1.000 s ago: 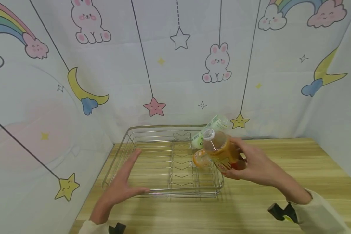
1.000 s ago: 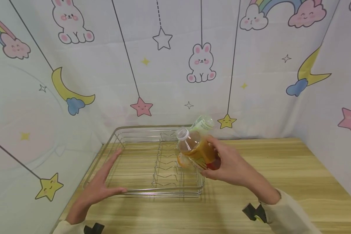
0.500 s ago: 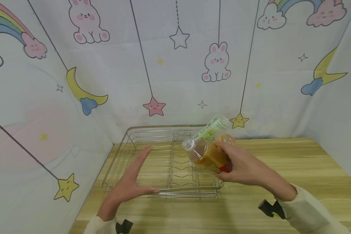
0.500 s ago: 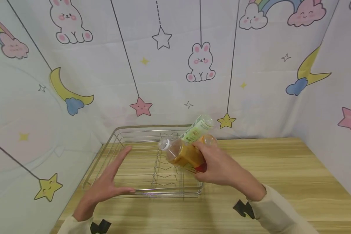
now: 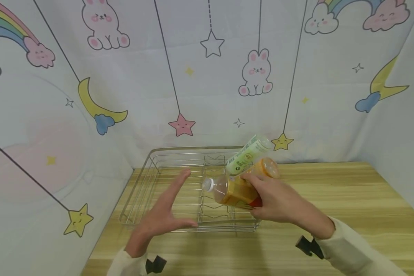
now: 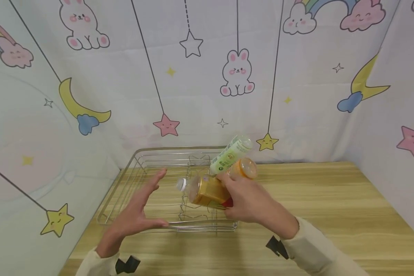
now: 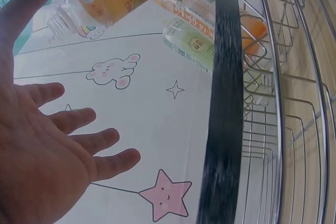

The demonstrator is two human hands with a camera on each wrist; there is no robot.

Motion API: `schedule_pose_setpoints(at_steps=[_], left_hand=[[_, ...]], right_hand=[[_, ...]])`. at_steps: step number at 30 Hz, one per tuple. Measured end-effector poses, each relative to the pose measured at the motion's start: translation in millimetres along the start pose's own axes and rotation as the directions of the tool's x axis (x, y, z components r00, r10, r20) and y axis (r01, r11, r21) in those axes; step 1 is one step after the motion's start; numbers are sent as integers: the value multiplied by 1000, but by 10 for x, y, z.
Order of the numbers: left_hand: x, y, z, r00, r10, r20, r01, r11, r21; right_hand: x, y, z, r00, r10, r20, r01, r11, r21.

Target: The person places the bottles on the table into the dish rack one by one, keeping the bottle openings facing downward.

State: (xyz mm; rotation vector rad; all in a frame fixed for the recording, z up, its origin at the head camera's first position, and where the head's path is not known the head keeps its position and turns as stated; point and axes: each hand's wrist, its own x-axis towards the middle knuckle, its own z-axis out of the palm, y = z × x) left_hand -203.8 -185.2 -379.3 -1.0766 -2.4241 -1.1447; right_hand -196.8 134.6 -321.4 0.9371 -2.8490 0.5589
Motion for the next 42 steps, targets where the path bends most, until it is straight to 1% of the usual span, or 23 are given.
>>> schedule_pose_setpoints(at_steps=[4,7,10,14,20,25,28,33,39,42], left_hand=[[67,77,55,998,58,-2,-58,998,-35],[105,97,109,994,104,-17,-104,993,-48],[129,108,156,991,130,-33,-132,990,-57],[146,125,194,988,151,-35,-153,986,-68],[147,130,263,985,168,-33,-170,983,-67],[146,114,340,979,193,-59,-197,978,-69],[151,110,370,979,187,-84,-194,978,-82],[160,120,391,975,178,-131,-190,978,-85],[165,144,403,973,181,-143,-193,979,-71],[164,144,406,972,181,-149,-193,979,-69]], right_hand=[[13,-47,42,1000,-20,-15,19,996,-91],[21,-89,81,999,-45,-24,41,988,-147],[34,-124,117,998,-59,-30,53,983,-173],[45,-138,153,996,-76,-45,67,981,-185],[62,-167,176,996,-75,-38,66,978,-196],[83,-202,183,998,-56,-16,52,981,-189],[92,-208,189,998,-61,-15,57,981,-184],[90,-206,192,996,-86,-30,79,979,-191],[78,-198,193,993,-110,-40,100,974,-202],[71,-185,194,993,-113,-42,103,976,-189]])
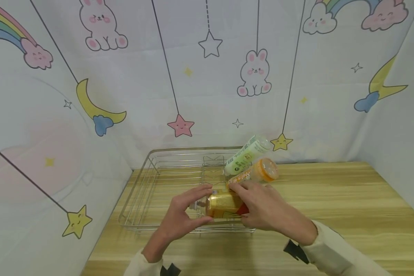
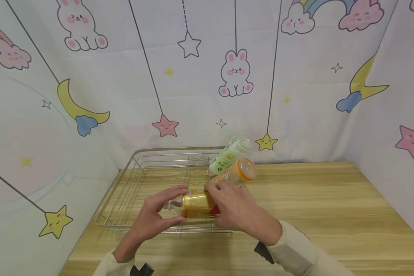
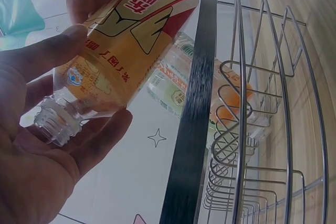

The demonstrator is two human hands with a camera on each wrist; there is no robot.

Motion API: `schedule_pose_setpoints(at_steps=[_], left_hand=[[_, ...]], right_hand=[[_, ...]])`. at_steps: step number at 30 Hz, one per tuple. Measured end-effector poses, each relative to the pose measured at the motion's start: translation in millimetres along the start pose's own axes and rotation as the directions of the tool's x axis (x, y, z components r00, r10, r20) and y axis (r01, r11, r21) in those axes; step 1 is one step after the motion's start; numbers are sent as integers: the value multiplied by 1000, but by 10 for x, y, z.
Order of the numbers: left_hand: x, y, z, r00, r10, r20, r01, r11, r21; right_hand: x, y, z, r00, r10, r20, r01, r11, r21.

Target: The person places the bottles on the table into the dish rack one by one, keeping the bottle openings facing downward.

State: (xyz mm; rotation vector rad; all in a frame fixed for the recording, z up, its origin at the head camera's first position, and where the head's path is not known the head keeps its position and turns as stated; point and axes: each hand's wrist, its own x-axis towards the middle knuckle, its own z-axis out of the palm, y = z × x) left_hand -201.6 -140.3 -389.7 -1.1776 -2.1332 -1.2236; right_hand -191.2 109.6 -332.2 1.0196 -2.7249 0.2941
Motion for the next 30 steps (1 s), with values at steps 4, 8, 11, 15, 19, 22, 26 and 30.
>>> schedule_pose_setpoints(at_steps=[4,8,11,15,19,22,26,30], left_hand=[[-11,-24,1,1000,-3,-9,3,1000,-6],[-24,-49,-8,1000,5,-21,-5,1000,-6],[-31,-62,-18,1000,13,-28,-14,998,-56],[-39,-77,-28,1000,1,-31,-4,994,-107],[-44,-93,-36,999,-10,-35,5,992,-123],[-54,-104,-50,999,-11,-38,5,988,-153],[-60,-104,-81,999,7,-45,-14,986,-167],[-65,-95,-98,998,20,-57,-31,980,-195]], right_hand=[[-21,36,2,1000,1,6,-1,999,50],[-60,98,-12,999,21,25,-24,993,117],[-97,163,-32,998,48,49,-57,977,204],[-161,276,-32,997,64,52,-77,936,342],[-241,390,4,998,65,-24,-49,904,425],[-310,450,46,993,92,-70,-47,875,483],[-400,507,133,984,144,-102,-53,794,605],[-460,544,263,974,179,-136,-26,691,722]])
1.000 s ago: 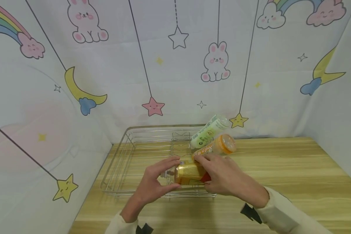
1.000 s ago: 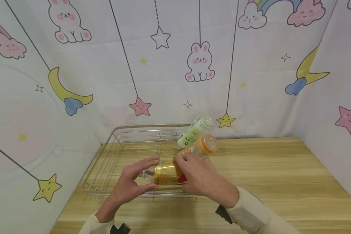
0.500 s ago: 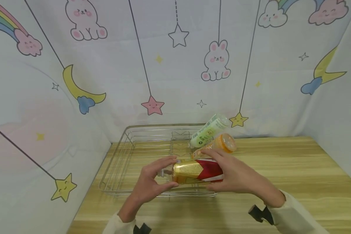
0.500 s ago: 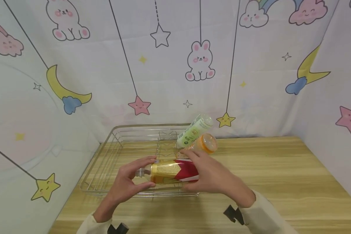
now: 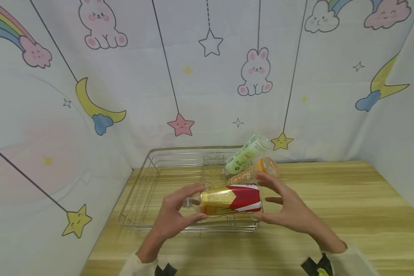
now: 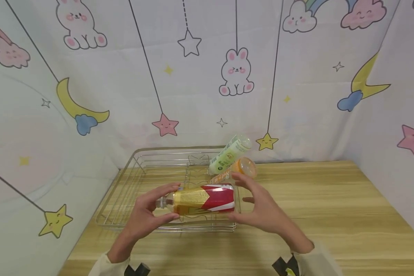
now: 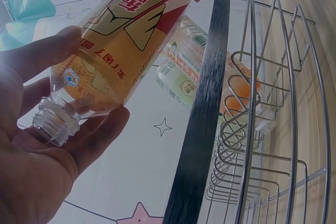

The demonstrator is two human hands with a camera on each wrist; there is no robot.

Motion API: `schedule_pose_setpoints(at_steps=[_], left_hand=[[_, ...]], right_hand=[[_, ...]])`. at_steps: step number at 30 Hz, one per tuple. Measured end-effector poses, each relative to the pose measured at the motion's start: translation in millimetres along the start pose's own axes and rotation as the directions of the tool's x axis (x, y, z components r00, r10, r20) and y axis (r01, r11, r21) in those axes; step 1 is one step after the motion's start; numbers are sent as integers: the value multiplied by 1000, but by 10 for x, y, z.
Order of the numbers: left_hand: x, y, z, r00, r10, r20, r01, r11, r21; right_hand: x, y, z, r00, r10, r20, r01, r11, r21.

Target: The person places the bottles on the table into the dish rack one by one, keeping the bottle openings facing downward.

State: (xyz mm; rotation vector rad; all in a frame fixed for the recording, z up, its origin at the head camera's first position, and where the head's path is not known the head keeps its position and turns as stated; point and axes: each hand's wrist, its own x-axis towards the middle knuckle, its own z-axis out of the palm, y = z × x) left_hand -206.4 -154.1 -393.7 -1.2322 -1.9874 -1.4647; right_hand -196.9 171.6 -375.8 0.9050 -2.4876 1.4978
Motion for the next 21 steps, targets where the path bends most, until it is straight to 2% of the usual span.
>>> schedule_pose_setpoints(at_steps=[3,6,11,15,21], left_hand=[[-3,13,-2,1000,-2,-4,2,1000,-21],[-3,25,-2,1000,-14,-4,14,999,-29],[1,36,6,1000,-28,-4,28,999,-29],[-3,34,13,999,-41,-9,40,999,-34],[-14,53,2,998,-61,-17,60,997,-48]], right_hand=[[-31,75,57,1000,8,-22,-5,991,133],[-45,120,122,999,20,-33,-11,968,251],[-37,149,223,998,8,-63,16,926,377],[-19,138,272,995,-9,-98,49,910,411],[-6,102,273,991,-15,-129,64,921,384]])
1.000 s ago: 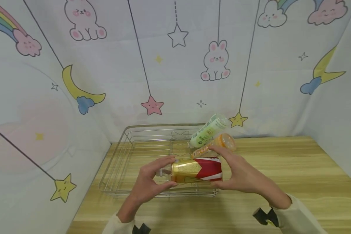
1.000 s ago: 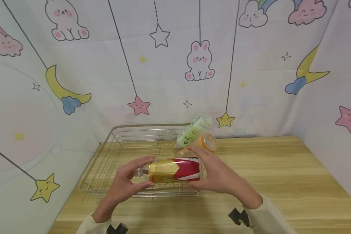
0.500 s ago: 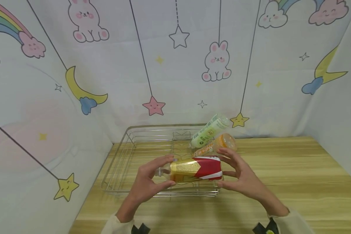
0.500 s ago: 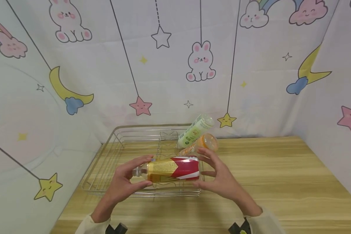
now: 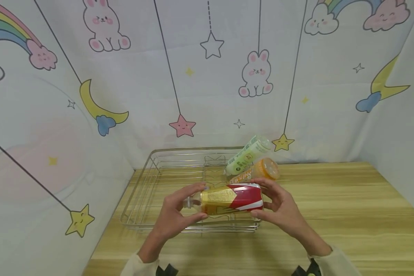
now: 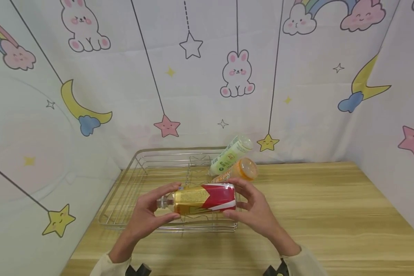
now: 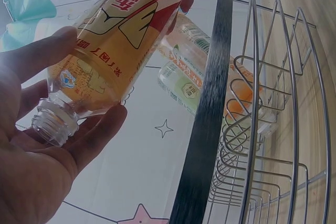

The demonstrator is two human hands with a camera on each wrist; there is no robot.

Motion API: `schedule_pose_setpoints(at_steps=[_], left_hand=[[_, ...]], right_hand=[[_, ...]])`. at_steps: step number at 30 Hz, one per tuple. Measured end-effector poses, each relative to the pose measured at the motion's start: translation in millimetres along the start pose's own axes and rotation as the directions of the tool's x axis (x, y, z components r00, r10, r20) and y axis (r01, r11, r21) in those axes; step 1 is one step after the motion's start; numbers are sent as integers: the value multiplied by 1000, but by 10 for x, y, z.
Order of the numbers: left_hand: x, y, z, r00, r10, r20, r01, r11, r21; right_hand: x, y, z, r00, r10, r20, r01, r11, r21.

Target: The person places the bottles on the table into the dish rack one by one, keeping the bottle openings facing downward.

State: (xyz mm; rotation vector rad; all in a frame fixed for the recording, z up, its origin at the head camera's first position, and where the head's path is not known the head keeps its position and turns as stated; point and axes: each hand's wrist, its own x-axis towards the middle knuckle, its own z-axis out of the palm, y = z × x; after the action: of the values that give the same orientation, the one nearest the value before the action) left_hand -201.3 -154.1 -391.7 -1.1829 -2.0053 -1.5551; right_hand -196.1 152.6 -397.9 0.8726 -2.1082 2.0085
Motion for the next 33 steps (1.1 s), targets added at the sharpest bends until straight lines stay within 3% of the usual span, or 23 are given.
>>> schedule_pose_setpoints(at_steps=[7,13,17,25,33], left_hand=[[2,-11,-14,1000,-3,10,3,1000,21],[-35,-26,-85,993,-107,52,99,986,133],[-78,-53,-186,987,-147,66,131,970,206],[-196,-123,-445,986,-165,-8,160,942,295],[-350,-168,-739,960,-261,-100,278,874,398]], right_hand=[[20,-39,-34,1000,-26,0,26,999,-22],[13,-74,-79,1000,-8,-16,7,998,-63],[3,-102,-147,999,-4,-33,1,996,-93],[-4,-166,-314,998,-11,-62,2,990,-138],[-3,-290,-460,996,33,-80,-48,981,-190]])
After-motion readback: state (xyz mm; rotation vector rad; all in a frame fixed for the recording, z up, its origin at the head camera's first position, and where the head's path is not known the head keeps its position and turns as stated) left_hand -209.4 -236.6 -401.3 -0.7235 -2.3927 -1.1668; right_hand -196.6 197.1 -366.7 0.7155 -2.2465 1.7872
